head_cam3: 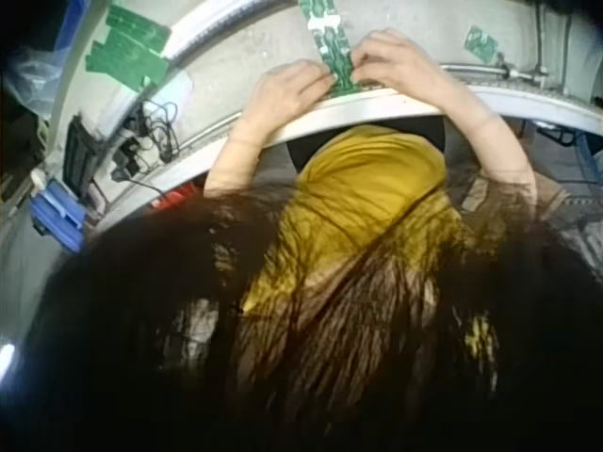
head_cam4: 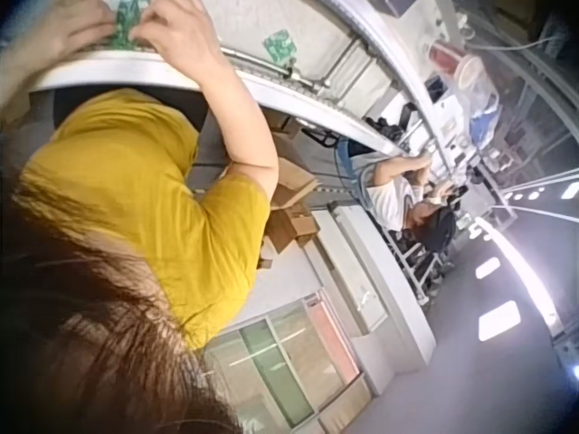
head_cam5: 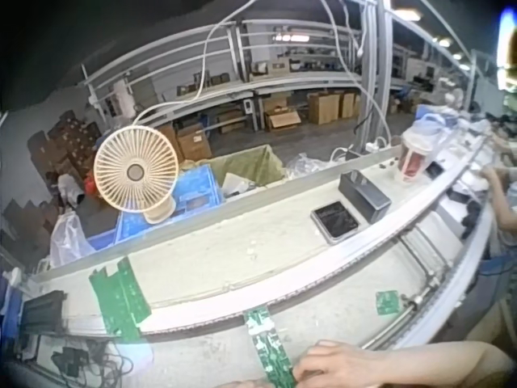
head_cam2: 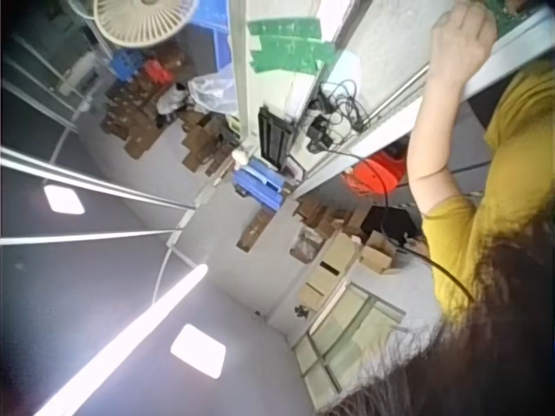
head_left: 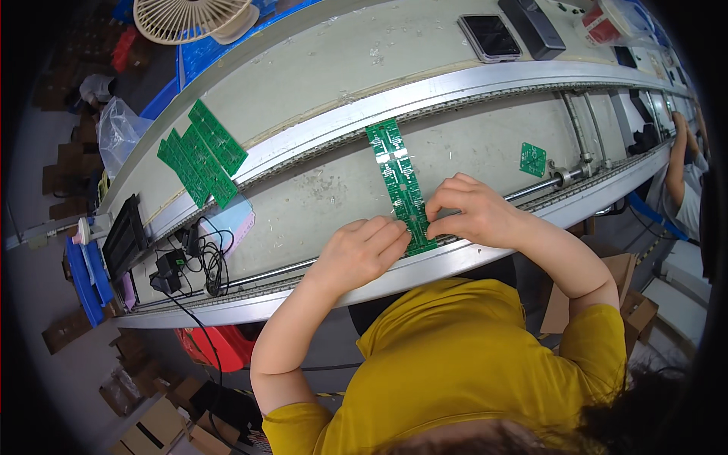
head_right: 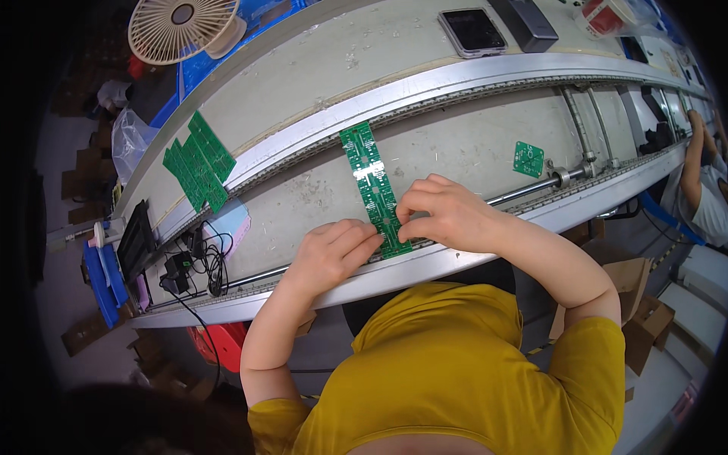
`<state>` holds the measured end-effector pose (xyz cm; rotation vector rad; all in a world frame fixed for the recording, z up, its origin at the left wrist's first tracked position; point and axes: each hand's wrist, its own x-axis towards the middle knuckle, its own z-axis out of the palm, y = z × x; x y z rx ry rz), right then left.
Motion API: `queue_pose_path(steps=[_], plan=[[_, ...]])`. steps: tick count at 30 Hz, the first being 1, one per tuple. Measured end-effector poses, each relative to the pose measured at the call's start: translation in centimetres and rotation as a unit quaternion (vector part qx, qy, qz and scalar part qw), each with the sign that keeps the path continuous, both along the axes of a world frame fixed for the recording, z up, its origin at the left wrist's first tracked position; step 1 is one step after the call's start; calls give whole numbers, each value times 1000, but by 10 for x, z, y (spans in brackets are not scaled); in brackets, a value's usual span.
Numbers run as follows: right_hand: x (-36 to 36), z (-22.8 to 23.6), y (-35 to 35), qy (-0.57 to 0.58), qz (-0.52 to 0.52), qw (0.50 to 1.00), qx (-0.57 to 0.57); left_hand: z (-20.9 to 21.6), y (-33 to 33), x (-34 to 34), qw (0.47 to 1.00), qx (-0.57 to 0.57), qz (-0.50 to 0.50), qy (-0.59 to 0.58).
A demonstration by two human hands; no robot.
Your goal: The person assembles circuit boards by hand, placing boards onto the track, inserting electronic components into them, and pushing the boards along the conveyor.
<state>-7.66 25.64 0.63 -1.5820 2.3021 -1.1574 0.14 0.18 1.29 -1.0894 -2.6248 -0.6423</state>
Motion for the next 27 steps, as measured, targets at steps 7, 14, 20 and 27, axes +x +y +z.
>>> queue_pose_path(steps=[7,14,20,27], plan=[[-3,-4,3,27,5,1000,-3,8,1,-3,999,-17,-21,-17],[-2,-3,1,1,7,1000,-5,5,0,-2,997,-57,-32,32],[-3,7,-1,-20,14,1000,12,-8,-5,0,999,-12,-14,29],[-2,11,-5,-16,30,999,38,-21,-7,5,1000,5,1,26]])
